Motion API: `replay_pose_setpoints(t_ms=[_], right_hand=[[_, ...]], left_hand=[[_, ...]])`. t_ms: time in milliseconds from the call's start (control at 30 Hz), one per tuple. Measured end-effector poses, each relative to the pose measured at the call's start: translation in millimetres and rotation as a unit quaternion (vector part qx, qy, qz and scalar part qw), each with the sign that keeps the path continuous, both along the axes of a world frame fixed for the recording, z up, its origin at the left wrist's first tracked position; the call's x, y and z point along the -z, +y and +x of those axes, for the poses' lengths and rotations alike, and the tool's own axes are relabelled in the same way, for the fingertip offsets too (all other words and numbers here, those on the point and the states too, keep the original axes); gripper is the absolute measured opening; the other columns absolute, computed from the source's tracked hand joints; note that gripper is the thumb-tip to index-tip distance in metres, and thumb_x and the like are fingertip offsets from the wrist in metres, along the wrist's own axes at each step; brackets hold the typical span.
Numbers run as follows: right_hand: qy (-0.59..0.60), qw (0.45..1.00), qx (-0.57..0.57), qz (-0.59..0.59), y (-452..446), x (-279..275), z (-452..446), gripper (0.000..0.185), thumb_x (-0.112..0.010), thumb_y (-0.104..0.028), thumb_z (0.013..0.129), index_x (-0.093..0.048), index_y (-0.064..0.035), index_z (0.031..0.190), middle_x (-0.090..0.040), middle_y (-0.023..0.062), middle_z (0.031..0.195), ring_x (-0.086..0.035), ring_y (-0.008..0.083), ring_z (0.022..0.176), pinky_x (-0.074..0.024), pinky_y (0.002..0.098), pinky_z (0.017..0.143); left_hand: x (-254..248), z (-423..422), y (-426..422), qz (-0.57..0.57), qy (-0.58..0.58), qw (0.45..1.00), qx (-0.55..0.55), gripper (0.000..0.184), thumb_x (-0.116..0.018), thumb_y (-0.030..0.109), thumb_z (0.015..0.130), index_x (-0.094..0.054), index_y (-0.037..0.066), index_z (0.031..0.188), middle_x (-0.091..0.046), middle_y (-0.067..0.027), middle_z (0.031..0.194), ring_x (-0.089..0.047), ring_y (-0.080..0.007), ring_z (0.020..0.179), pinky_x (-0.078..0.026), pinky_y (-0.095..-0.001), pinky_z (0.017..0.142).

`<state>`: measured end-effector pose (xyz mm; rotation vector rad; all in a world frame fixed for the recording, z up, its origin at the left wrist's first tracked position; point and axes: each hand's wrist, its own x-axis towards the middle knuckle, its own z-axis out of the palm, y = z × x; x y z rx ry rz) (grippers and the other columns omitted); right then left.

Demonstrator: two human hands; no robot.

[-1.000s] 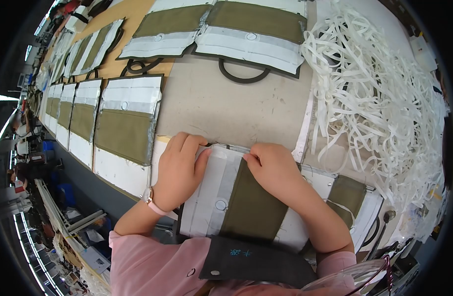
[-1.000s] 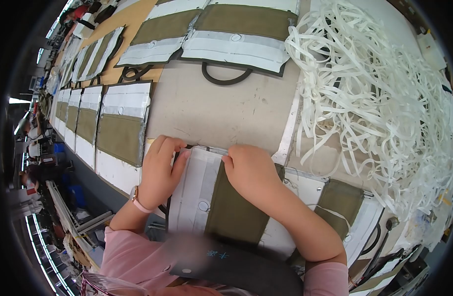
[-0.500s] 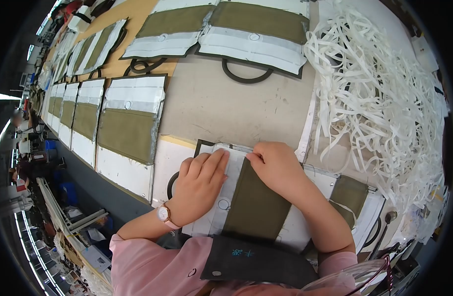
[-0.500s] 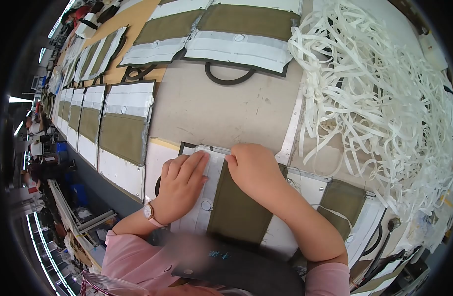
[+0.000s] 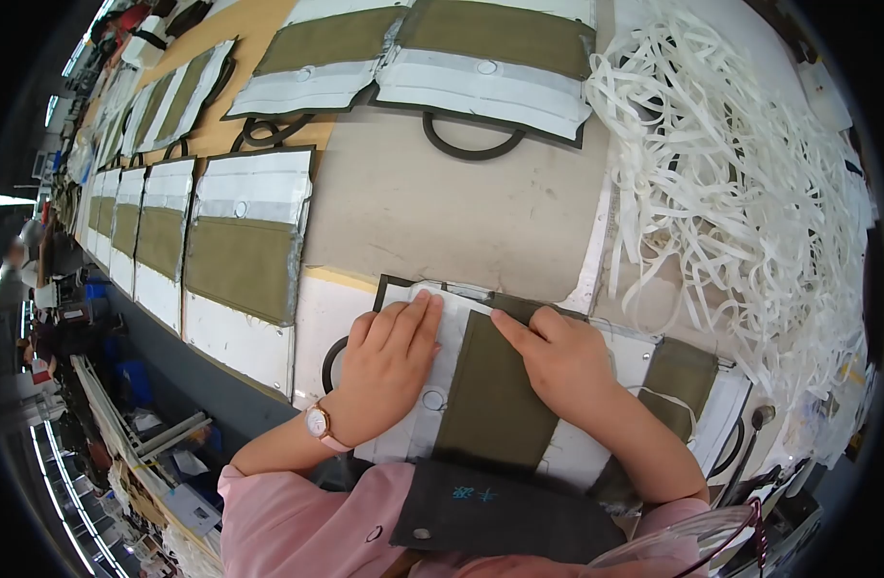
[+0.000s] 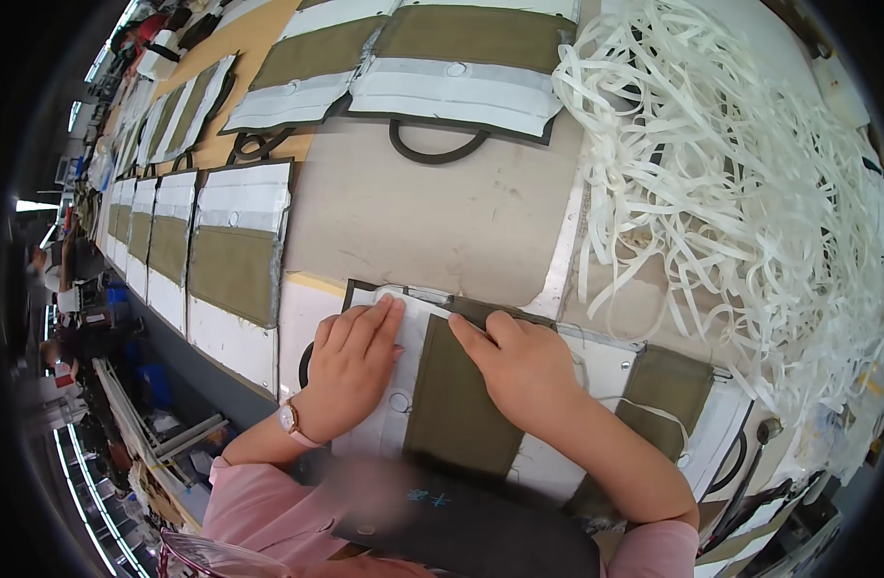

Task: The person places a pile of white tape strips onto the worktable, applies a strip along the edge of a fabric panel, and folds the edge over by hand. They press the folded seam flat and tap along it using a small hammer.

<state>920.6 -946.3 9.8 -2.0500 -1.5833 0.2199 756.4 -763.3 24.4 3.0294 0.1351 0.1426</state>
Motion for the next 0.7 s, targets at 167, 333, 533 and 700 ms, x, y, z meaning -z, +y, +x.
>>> replay_pose_setpoints(t_ms=[167, 333, 533, 700], right_hand=[[0.017, 0.999, 0.027, 0.043, 1.8, 1.5, 1.2, 0.047, -0.066, -0.002, 0.074, -0.070, -0.0102, 0.119, -0.048, 0.0050, 0.078, -0.055, 0.0206, 0.060, -0.0483, 0.0345, 0.053], [0.028, 0.998, 0.042, 0.039, 4.8, 2.1, 2.5, 0.046, -0.066, 0.000, 0.075, -0.070, -0.0098, 0.119, -0.048, 0.0053, 0.077, -0.054, 0.0214, 0.059, -0.0482, 0.0358, 0.053], [0.019, 0.999, 0.034, 0.019, 3.8, 5.1, 3.3, 0.045, -0.066, -0.001, 0.075, -0.070, -0.0097, 0.119, -0.048, 0.0052, 0.076, -0.056, 0.0213, 0.060, -0.0484, 0.0362, 0.054], [0.004, 1.000, 0.022, 0.003, 1.8, 5.2, 4.3, 0.043, -0.065, -0.007, 0.076, -0.069, -0.0075, 0.119, -0.050, 0.0052, 0.080, -0.060, 0.0196, 0.066, -0.0504, 0.0334, 0.058]], left_hand=[[-4.2, -1.9, 0.9, -0.008, 0.041, 0.999, 0.011, 0.062, -0.070, 0.028, 0.086, -0.053, 0.003, 0.141, -0.055, -0.0146, 0.136, -0.054, -0.0267, 0.116, -0.041, -0.0401, 0.093], [-8.3, 1.3, -1.5, -0.016, 0.048, 0.999, 0.009, 0.068, -0.073, 0.032, 0.083, -0.052, 0.009, 0.143, -0.055, -0.0147, 0.134, -0.054, -0.0285, 0.112, -0.041, -0.0408, 0.092], [-7.1, 6.2, -0.4, -0.024, 0.051, 0.998, -0.004, 0.066, -0.075, 0.027, 0.081, -0.054, 0.009, 0.140, -0.056, -0.0138, 0.130, -0.054, -0.0298, 0.111, -0.041, -0.0430, 0.093], [-4.7, 10.1, -5.7, 0.005, 0.024, 1.000, 0.006, 0.063, -0.072, 0.026, 0.083, -0.053, 0.005, 0.140, -0.055, -0.0134, 0.136, -0.052, -0.0300, 0.123, -0.039, -0.0451, 0.102]])
